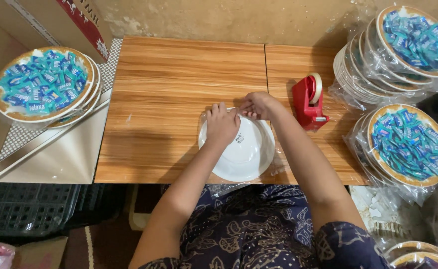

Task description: Wrapping a plate of blue candies in plastic film and securing it with tape

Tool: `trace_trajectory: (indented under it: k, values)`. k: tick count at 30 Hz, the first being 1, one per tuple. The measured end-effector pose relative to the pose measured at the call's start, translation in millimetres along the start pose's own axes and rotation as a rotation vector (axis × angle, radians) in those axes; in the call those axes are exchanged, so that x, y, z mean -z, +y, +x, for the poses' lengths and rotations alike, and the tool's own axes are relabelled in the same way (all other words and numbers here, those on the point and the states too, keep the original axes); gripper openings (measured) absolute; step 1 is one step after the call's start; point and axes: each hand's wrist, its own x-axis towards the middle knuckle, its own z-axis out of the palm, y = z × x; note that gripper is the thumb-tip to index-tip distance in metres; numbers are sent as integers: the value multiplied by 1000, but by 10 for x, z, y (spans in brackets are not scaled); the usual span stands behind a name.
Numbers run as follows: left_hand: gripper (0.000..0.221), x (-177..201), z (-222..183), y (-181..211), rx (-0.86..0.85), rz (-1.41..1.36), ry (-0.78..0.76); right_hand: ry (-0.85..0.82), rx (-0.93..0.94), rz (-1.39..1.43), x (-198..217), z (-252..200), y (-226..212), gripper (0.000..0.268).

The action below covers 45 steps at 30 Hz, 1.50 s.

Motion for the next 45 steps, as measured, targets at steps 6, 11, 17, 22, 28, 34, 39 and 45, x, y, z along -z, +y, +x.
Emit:
trace_trajectory:
  k: [6,11,17,22,28,34,39,45]
  values:
    - [37,46,-7,21,16,-13,-25,4,31,5,119,-77,13,39]
    - [37,126,-8,47,19,-4,-47,223,430,-248,48,-512,-35,26]
    - [35,76,-7,33,5,1,-24,332,951,-905,85,-254,218,32]
    - [37,89,-4,39,8,18,-23,351,879,-995,-38,-443,215,29]
    - [38,163,-26,73,0,4,-6,386,906,-1060,29,-218,343,23]
    - [38,37,4,21,16,3,-56,339,979,-925,-169,-646,131,22]
    - [37,45,9,29,12,15,-44,502,1041,-935,-79,-175,321,12]
    - [38,92,-4,57,14,15,-14,686,978,-916,-221,-45,508,10]
